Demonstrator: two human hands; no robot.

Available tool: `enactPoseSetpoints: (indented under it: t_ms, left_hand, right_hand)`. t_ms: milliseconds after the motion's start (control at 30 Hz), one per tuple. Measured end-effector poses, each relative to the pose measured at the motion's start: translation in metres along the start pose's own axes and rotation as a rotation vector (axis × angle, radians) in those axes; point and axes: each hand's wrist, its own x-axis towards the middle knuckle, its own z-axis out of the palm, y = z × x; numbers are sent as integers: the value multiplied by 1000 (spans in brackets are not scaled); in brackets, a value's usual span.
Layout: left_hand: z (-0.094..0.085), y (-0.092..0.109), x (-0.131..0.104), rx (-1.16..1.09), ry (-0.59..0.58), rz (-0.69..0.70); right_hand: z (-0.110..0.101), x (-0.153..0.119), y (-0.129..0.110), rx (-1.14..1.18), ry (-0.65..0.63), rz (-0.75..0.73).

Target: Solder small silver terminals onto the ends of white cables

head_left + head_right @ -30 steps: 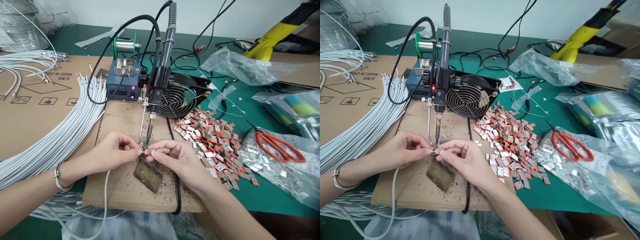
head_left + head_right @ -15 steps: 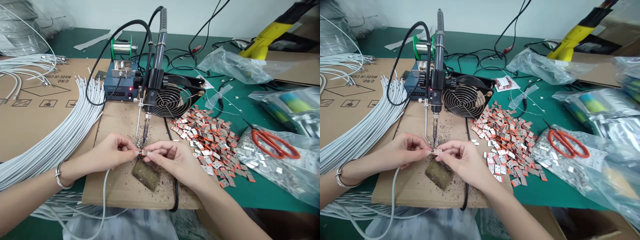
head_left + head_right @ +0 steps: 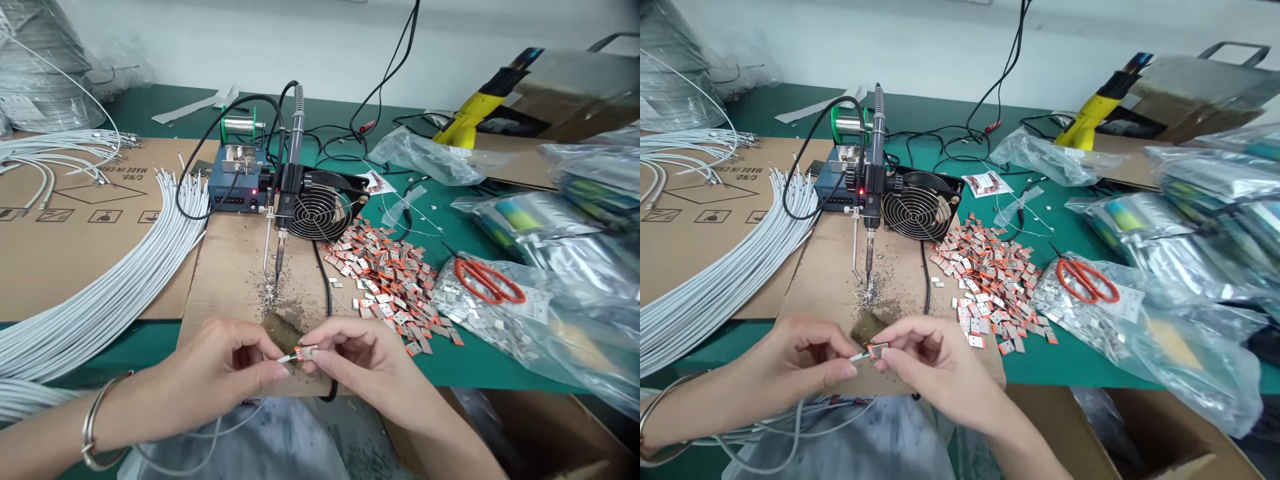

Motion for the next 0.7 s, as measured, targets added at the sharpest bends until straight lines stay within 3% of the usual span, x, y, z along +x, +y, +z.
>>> enactPoseSetpoints:
  t_ms: [167,367,700]
  left_hand:
    - [5,1,-8,10,19,31]
    - [6,-15,-3,-66,35,64]
    - [-21,-32,47,39,283,155]
  right_hand:
    - [5,-7,-1,-28,-1,-35]
    - [6,-4,2,-115,33,-6]
    - [-7,54,9,-108,110,147]
